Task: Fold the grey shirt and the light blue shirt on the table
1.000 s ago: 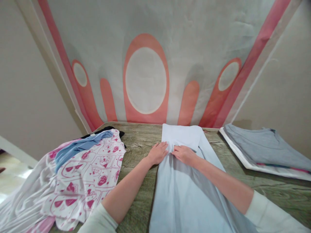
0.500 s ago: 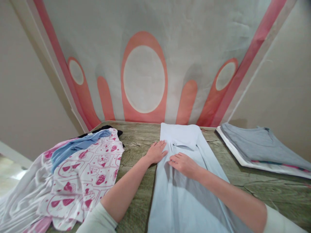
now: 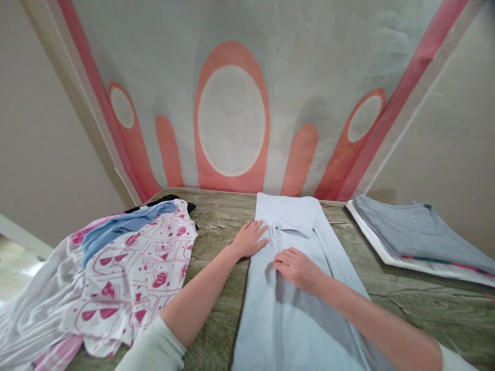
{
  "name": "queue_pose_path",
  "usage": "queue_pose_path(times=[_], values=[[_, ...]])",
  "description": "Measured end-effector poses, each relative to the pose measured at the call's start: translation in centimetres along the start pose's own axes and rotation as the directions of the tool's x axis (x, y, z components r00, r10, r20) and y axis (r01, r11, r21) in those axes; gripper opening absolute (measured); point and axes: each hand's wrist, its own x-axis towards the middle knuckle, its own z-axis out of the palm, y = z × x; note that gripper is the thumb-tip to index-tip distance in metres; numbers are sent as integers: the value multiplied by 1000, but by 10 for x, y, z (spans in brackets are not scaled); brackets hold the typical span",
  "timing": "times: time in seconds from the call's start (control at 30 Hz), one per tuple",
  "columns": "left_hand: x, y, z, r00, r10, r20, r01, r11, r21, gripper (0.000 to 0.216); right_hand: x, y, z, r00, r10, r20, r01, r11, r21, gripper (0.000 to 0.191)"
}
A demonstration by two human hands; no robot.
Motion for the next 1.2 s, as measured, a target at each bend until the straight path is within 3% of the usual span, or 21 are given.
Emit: queue_pose_path(times=[0.13,0.27,0.53,0.63,0.7,0.77,0.83,0.97,1.2], values=[[0,1,-1,1000,-2,12,2,1000,8,51,3,-14,-9,987,-158,34,159,987,-31,18],[1,1,0,1000,-3,20,3,1000,16,50,1,-17,-12,980,-198,31,199,979,-47,20],[0,1,-5,999,0,41,-1,1000,19,49,-17,-19,-13,994,-102,-39,107,979,172,21],[-3,8,-16,994,54,93,-55,998,4,41,-30,-2,-20,998,59,-32,-49,967,250,26],[-5,16,-22,988,101,114,-99,995,-28,39,-45,20,-21,960,279,-22,-268,938,221,33],[-6,26,-23,987,112,115,-104,992,-72,41,-65,44,-16,866,500,-8,-494,859,137,41],[-6,36,-20,991,90,99,-79,991,-105,45,-87,63,-7,777,628,38,-629,775,51,50],[-6,44,-4,997,43,63,-37,995,-87,57,-118,69,12,703,687,183,-694,719,-37,64],[-1,35,5,998,35,51,-34,999,-25,63,-112,59,18,670,706,230,-712,699,-71,73]])
